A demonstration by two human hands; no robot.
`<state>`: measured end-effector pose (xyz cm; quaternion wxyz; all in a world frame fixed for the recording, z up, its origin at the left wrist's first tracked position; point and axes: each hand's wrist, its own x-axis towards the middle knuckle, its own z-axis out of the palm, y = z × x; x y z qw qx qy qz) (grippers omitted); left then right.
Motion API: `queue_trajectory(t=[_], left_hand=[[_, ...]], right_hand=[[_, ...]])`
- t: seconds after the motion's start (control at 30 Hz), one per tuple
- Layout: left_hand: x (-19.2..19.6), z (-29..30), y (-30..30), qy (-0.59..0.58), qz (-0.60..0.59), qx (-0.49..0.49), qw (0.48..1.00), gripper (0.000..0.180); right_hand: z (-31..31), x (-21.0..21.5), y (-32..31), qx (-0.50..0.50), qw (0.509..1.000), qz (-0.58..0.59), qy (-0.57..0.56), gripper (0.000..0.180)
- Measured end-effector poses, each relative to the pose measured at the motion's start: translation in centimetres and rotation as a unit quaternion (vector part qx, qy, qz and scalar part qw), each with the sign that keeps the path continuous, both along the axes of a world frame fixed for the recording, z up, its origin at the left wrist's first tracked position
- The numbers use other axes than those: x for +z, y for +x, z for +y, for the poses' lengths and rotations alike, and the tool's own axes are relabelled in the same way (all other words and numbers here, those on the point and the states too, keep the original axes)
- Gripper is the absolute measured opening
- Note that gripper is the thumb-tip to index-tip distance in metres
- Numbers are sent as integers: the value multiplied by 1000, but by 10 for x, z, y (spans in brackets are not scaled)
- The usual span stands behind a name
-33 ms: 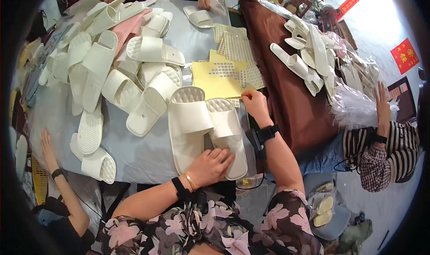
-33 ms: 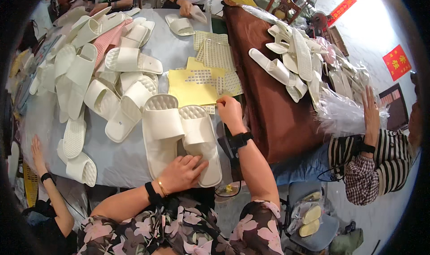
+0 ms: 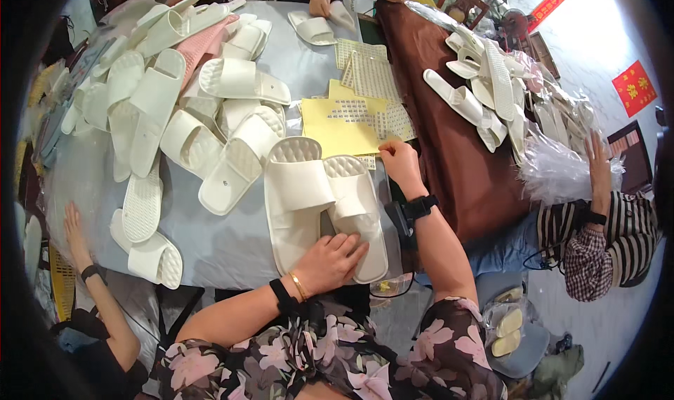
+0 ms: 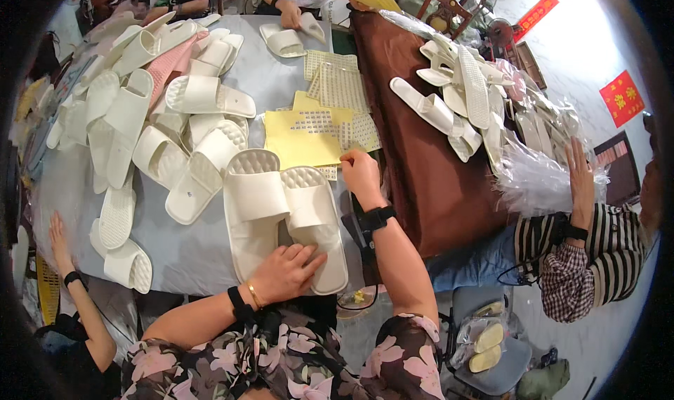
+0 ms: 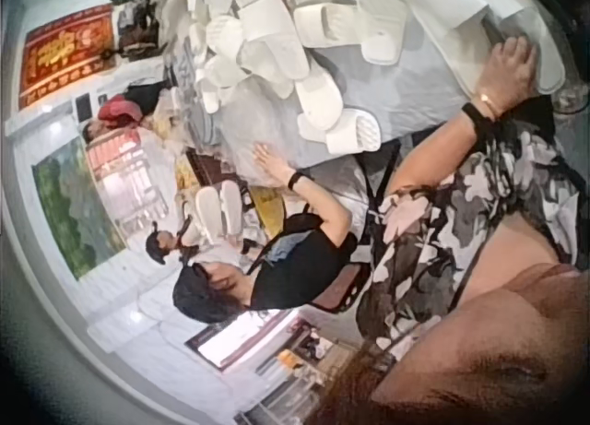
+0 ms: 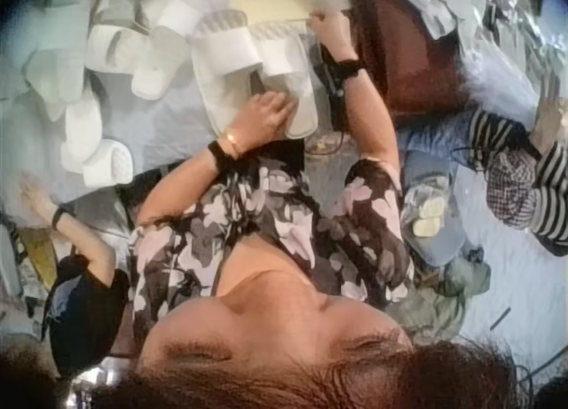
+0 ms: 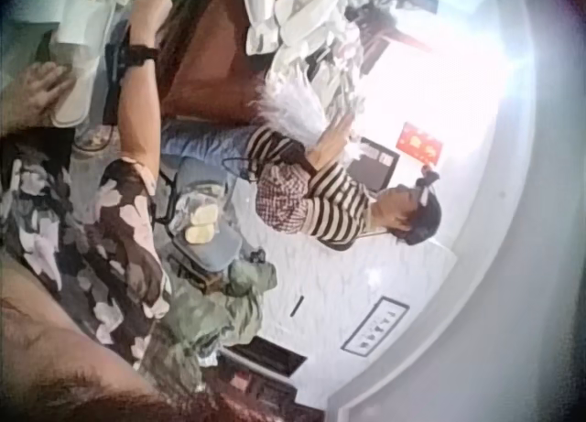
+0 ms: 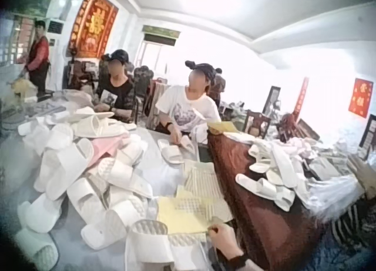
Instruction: Inspecting and sorting white slippers at a production table.
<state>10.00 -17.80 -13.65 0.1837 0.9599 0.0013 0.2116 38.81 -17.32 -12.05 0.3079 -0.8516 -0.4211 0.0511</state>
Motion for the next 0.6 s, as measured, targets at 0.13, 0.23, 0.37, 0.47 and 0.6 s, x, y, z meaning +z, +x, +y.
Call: queue_trajectory(t=[0.13, 0.23, 0.37, 0.47, 0.6], left_hand=[[-1, -1, 0, 6, -3, 7, 1000, 50], [-2, -1, 2, 1, -21, 4, 1000, 49], [-3, 0, 2, 3, -9, 8, 1000, 49], [-4, 0, 2, 6, -9, 10, 1000, 49], [-9, -1, 2, 3, -18, 6, 1000, 49]], right_hand=[[11, -2, 15, -17, 1000, -14, 7, 18], [17, -3, 25, -38, 999, -25, -6, 18], [23, -3, 33, -72, 997, -26, -20, 19], [26, -5, 33, -71, 997, -32, -15, 19], [31, -12, 35, -32, 998, -35, 31, 19]])
